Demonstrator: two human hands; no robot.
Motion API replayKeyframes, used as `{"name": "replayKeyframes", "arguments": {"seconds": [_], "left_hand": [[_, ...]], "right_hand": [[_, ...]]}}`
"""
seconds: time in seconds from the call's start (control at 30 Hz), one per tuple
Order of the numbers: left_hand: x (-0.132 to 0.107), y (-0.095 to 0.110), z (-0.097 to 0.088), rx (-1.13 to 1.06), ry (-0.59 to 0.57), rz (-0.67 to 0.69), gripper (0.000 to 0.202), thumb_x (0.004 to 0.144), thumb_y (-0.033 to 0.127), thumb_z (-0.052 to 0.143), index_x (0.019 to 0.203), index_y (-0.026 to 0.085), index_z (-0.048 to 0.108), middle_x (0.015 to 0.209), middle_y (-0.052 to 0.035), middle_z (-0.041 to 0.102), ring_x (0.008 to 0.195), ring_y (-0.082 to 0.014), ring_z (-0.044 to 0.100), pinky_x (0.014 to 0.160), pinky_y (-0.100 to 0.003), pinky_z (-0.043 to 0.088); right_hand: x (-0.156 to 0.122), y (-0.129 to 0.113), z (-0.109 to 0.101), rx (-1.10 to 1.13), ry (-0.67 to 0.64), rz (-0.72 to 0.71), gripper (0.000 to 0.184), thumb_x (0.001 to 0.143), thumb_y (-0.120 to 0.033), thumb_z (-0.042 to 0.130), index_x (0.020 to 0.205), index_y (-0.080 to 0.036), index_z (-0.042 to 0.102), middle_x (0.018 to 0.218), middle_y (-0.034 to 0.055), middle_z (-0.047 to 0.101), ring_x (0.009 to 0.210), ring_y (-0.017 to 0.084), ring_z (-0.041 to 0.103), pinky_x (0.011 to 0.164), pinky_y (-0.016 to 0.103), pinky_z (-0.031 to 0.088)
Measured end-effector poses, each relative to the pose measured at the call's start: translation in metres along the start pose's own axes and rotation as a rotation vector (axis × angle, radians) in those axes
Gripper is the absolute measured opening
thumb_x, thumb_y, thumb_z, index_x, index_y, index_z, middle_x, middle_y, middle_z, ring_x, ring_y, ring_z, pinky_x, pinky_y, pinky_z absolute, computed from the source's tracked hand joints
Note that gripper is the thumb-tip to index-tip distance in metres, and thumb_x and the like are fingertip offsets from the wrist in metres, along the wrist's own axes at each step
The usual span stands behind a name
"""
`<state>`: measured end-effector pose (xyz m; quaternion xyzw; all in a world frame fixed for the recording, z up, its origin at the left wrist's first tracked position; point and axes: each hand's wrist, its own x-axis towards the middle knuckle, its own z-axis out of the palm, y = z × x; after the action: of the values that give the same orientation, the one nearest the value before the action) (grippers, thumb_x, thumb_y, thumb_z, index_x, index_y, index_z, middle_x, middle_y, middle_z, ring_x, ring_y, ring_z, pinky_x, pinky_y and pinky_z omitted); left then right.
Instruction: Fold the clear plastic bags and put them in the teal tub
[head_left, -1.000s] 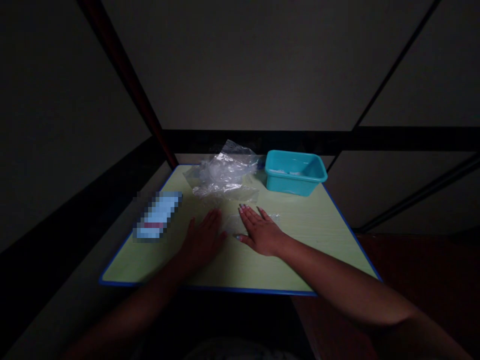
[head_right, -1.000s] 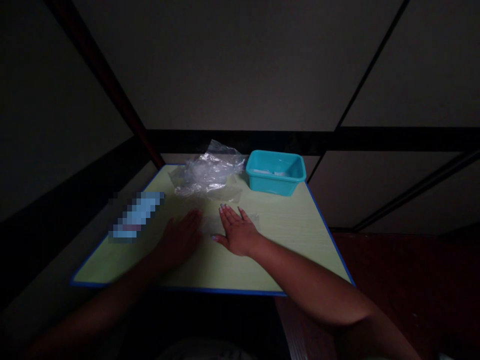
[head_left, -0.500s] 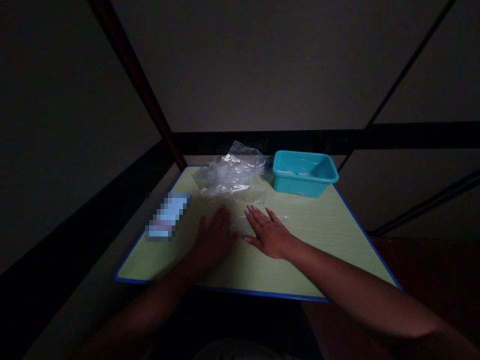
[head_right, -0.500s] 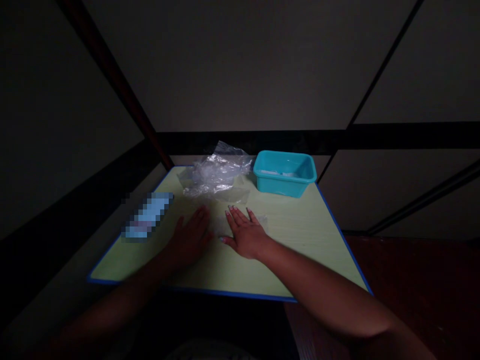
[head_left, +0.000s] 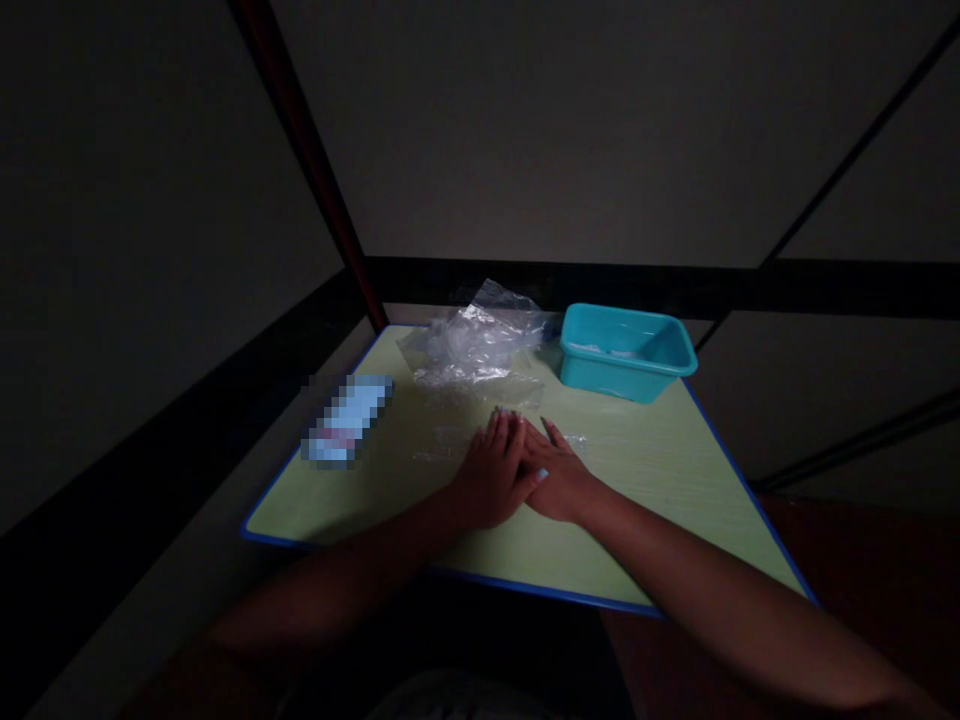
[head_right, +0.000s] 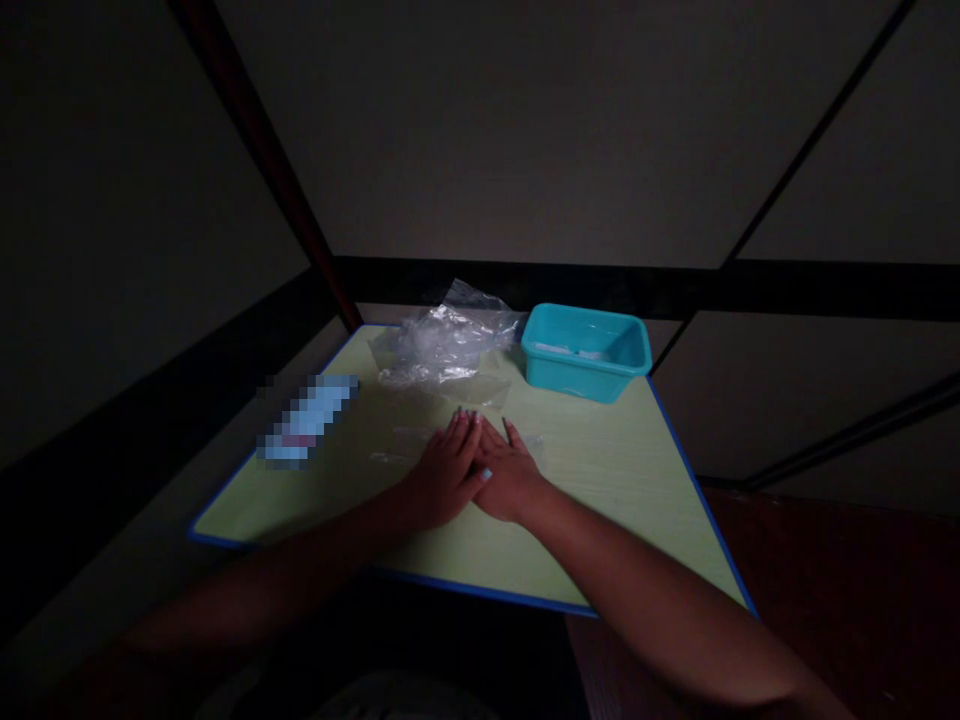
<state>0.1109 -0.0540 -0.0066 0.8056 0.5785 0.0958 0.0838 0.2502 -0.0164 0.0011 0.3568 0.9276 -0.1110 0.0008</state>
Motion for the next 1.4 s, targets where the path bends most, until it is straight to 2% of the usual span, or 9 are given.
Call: {"name": "replayKeyframes", "arguments": {"seconds": [0.17,0.33,0.67,0.8,0.9,0.97,1.13,1.23,1.4], "left_hand": [[-0.011,-0.021,-0.009,0.112,-0.078,0.008,0.066,0.096,0.042,0.032,0.147,0.001,0.026,0.155,-0.0234,0.022,0.146,-0.0300,0.016,0.113,-0.051,0.025],[-0.019,-0.047,-0.014,0.188,-0.068,0.056,0.061,0.097,0.038,0.031,0.148,0.005,0.027,0.156,-0.0201,0.024,0.146,-0.0271,0.019,0.113,-0.049,0.026],[-0.032,-0.097,-0.027,0.205,-0.087,-0.041,0.060,0.098,0.040,0.027,0.151,0.013,0.022,0.157,-0.0160,0.024,0.145,-0.0257,0.023,0.113,-0.051,0.023],[-0.036,-0.098,-0.028,0.233,-0.081,-0.112,0.061,0.098,0.040,0.028,0.151,0.011,0.022,0.156,-0.0185,0.022,0.145,-0.0282,0.022,0.112,-0.055,0.022],[-0.036,-0.088,-0.027,0.252,-0.031,-0.157,0.061,0.097,0.038,0.030,0.150,0.007,0.023,0.156,-0.0211,0.022,0.145,-0.0311,0.019,0.111,-0.059,0.021],[-0.030,-0.075,-0.028,0.235,-0.001,-0.104,0.061,0.097,0.037,0.031,0.150,0.007,0.023,0.156,-0.0209,0.020,0.146,-0.0305,0.018,0.111,-0.059,0.022],[-0.002,-0.046,-0.028,0.178,0.018,0.164,0.060,0.096,0.037,0.033,0.149,0.009,0.027,0.156,-0.0175,0.025,0.146,-0.0264,0.021,0.113,-0.052,0.024],[0.009,-0.049,-0.018,0.208,0.020,0.252,0.061,0.094,0.036,0.036,0.147,0.007,0.031,0.155,-0.0176,0.028,0.144,-0.0280,0.026,0.113,-0.052,0.025],[0.009,-0.074,0.003,0.242,0.076,0.307,0.059,0.093,0.033,0.034,0.146,0.007,0.033,0.151,-0.0178,0.035,0.140,-0.0289,0.034,0.108,-0.052,0.032]], "right_hand": [[0.000,-0.002,-0.001,-0.012,0.003,0.028,0.073,0.091,-0.041,0.041,0.151,-0.005,0.020,0.157,0.0167,0.011,0.146,0.026,0.011,0.117,0.054,0.005],[0.002,-0.004,-0.004,-0.005,-0.019,0.043,0.075,0.095,-0.052,0.036,0.152,-0.007,0.016,0.157,0.0150,0.008,0.147,0.025,0.008,0.116,0.056,0.004],[0.004,-0.003,0.000,0.005,-0.032,0.056,0.080,0.095,-0.059,0.031,0.153,-0.009,0.012,0.158,0.0137,0.005,0.147,0.024,0.005,0.116,0.055,0.005],[0.004,-0.003,0.000,0.007,-0.034,0.054,0.080,0.095,-0.059,0.031,0.153,-0.008,0.011,0.158,0.0139,0.005,0.147,0.024,0.005,0.116,0.055,0.006],[0.003,-0.003,0.000,0.007,-0.026,0.050,0.080,0.095,-0.060,0.031,0.153,-0.008,0.013,0.158,0.0139,0.005,0.147,0.025,0.005,0.116,0.055,0.005],[0.003,-0.003,0.000,0.012,-0.028,0.049,0.080,0.095,-0.060,0.032,0.153,-0.008,0.014,0.158,0.0141,0.005,0.147,0.025,0.006,0.117,0.055,0.005],[0.002,-0.004,0.000,0.038,-0.008,0.044,0.079,0.094,-0.058,0.035,0.152,-0.007,0.016,0.157,0.0167,0.010,0.147,0.026,0.009,0.116,0.056,0.004],[0.002,-0.004,0.000,0.064,0.021,0.040,0.080,0.094,-0.059,0.035,0.152,-0.006,0.018,0.157,0.0181,0.012,0.146,0.027,0.011,0.116,0.057,0.004],[0.000,-0.004,0.000,0.100,0.027,0.035,0.083,0.093,-0.063,0.033,0.153,-0.009,0.012,0.158,0.0151,0.007,0.147,0.025,0.008,0.116,0.057,0.003]]}}
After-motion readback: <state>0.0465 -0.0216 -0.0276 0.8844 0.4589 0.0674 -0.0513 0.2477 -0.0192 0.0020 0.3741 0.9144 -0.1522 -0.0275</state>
